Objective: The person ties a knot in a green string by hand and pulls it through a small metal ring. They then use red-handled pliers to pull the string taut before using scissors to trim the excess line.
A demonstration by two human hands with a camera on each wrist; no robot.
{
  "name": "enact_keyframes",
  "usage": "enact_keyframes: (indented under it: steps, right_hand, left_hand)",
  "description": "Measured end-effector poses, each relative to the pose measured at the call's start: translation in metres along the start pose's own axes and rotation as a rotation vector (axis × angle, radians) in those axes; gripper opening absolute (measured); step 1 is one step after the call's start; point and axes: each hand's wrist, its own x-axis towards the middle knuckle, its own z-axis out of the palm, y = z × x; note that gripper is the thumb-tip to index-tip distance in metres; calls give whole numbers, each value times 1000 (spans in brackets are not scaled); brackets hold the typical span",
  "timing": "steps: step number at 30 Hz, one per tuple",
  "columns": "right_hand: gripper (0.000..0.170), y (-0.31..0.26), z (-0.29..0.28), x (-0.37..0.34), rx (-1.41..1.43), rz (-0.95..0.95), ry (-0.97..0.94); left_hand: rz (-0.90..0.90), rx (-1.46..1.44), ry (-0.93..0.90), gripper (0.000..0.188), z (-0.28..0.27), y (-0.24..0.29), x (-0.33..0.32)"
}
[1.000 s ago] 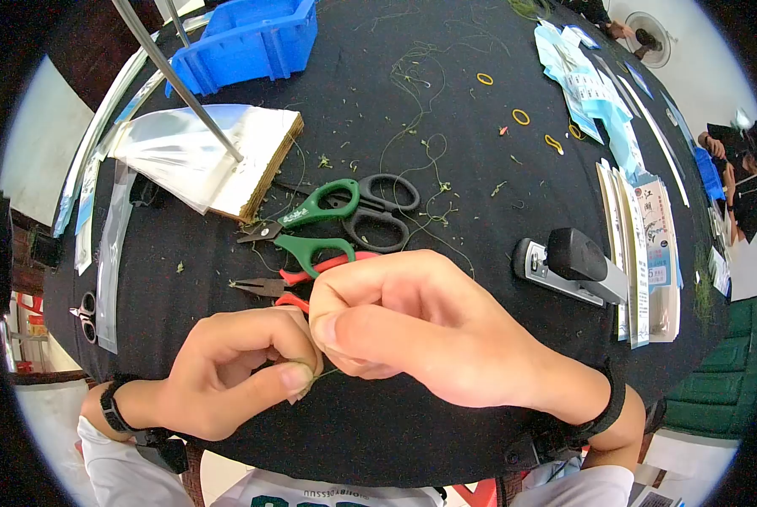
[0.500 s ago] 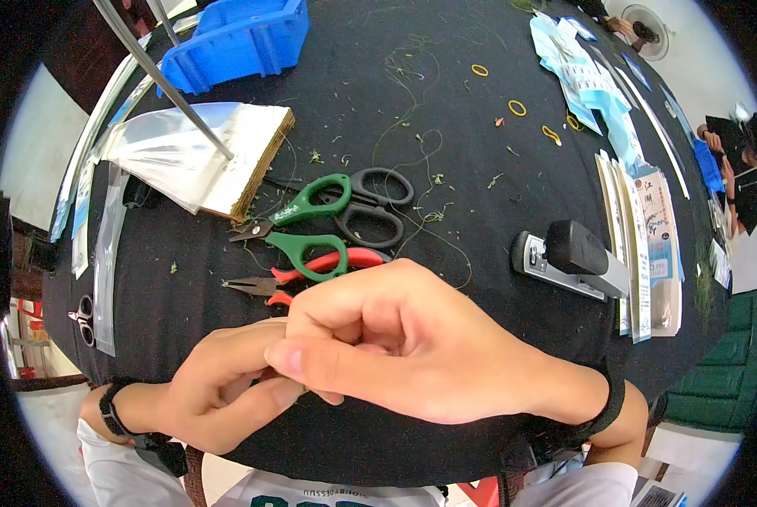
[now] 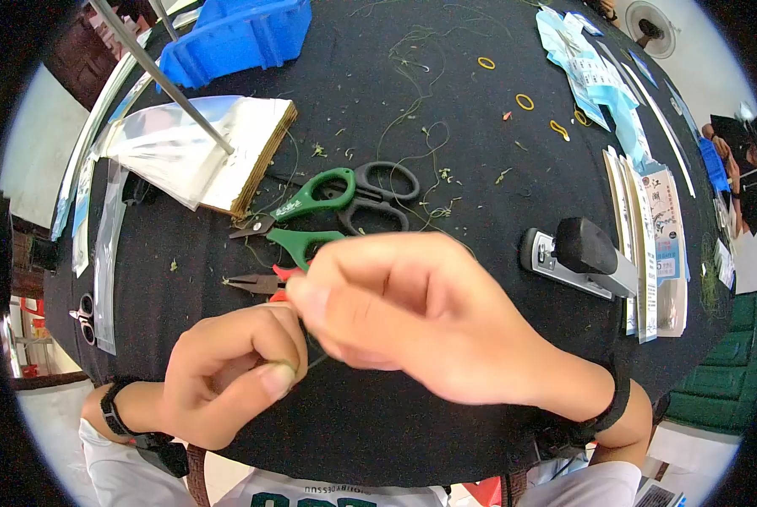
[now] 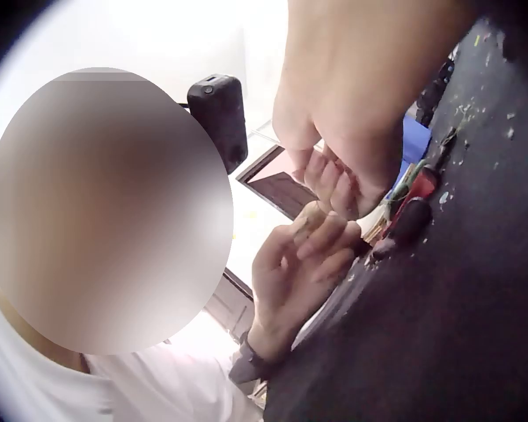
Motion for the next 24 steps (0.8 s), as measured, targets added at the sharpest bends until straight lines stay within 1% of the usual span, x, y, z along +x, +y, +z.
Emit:
enact_keyframes:
  steps: [1,2,5,6,9,10,12,13,14,16,18,19,21,24]
  right_hand:
    - [35,0,-3,2,16,-24,8]
    - [37,-1,-3,4,-40,-67,9]
    - [37,-1,-4,4,-2,-63,99]
    - [35,0,-6,3,0,-51,113]
    - [33,-2,-5,1,-107,-120,249]
    - [23,-1,-11,-2,-162,-140,216]
    - [17,-1,-2,-2,-417,-334,337]
    - [17,0,2,-3,-545,-431,397]
    - [27,1,-2,-7,-627,-446,322]
    - [26,-2,-3,-9,-824,-515,189]
    - [21,-2,0,-8,-936,-537,135]
    - [16,2,-1,-6,-934,-586,90]
    - [13,5,-2,-6,-924,-561,75]
    - [13,4,0,-7,-899,-499,69]
  left_hand:
    - [3,14,7,5,-1,0,1]
    - [3,25,16,5,-2,0,2]
    - [29,74,28,5,-3,1,3]
    - [43,93,29,4,-3,1,3]
    - [112,242,-2,5,-9,7,7]
    - [110,271,20,4,-9,7,7]
    - [105,330,64,4,-9,6,7]
    - [116,367,65,3,-10,7,7]
    - [125,402,65,4,-10,8,8]
    - [160,446,88,5,-10,8,9]
    - [212,463,131,7,-9,6,10]
    - [204,484,116,6,-10,7,10]
    - [186,527,87,5,-13,10,8]
    - [184,530,114,5,-13,10,8]
